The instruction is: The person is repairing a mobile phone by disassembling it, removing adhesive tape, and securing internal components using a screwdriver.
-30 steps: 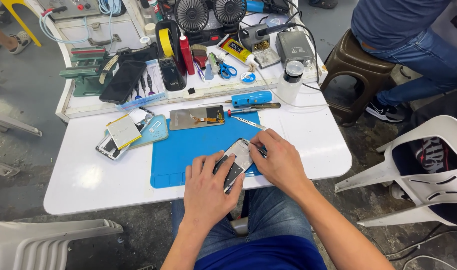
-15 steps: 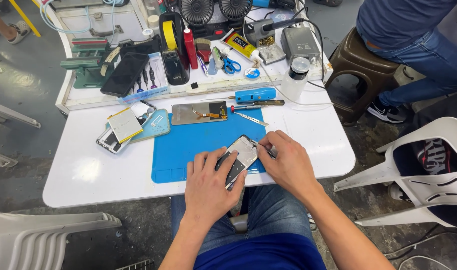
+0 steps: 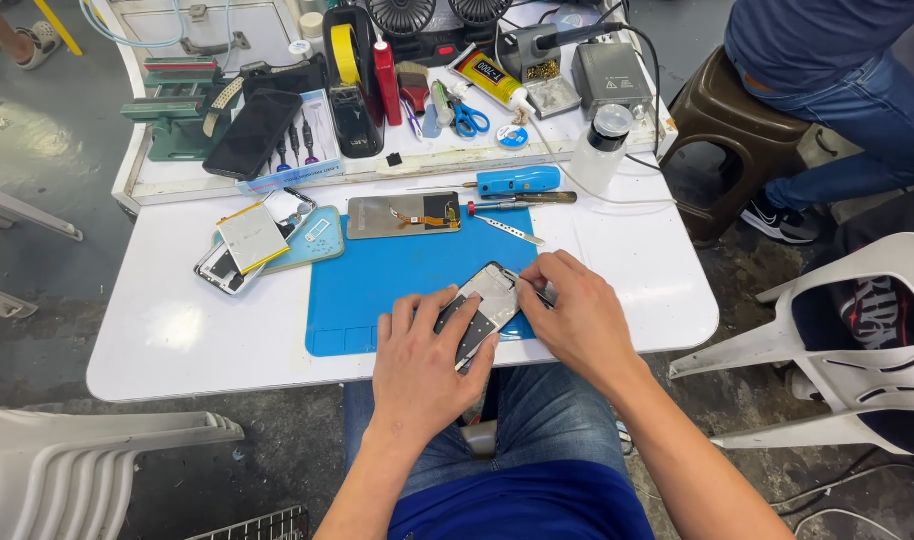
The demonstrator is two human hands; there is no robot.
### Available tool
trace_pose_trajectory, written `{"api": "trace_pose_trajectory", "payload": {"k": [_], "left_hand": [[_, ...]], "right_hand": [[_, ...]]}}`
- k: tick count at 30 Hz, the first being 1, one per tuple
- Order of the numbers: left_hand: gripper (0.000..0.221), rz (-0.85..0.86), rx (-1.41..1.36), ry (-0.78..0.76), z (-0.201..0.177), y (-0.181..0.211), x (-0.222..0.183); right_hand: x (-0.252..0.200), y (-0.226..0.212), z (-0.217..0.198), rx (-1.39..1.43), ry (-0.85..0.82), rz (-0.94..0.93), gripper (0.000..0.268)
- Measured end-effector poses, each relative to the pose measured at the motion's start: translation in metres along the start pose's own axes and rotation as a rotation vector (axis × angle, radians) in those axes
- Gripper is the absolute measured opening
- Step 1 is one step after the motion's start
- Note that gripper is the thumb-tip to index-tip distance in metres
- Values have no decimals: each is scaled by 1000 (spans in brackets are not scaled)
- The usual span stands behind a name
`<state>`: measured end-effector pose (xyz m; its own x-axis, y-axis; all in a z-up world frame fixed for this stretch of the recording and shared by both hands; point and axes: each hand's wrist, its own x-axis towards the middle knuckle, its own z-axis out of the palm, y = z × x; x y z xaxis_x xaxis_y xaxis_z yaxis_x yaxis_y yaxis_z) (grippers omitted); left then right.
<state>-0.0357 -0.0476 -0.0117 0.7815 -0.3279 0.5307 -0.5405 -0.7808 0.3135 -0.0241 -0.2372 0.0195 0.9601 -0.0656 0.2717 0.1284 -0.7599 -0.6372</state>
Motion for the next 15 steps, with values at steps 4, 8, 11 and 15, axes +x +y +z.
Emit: {"api": "trace_pose_trajectory", "payload": {"k": [4,8,11,15], "left_hand": [[41,5,-3,14,2,-1,-1],[41,10,1,23,3,-1,-1],[41,0,12,20,2,-1,-2],[41,-3,-4,20,1,-1,-2]], "right_hand": [[-3,1,-3,6,-10,43,11],[2,-2,2,-9,7,10,10],[0,-3,2,-26,-8,14,10],[-8,2,-4,-24,-13,41,11]]}}
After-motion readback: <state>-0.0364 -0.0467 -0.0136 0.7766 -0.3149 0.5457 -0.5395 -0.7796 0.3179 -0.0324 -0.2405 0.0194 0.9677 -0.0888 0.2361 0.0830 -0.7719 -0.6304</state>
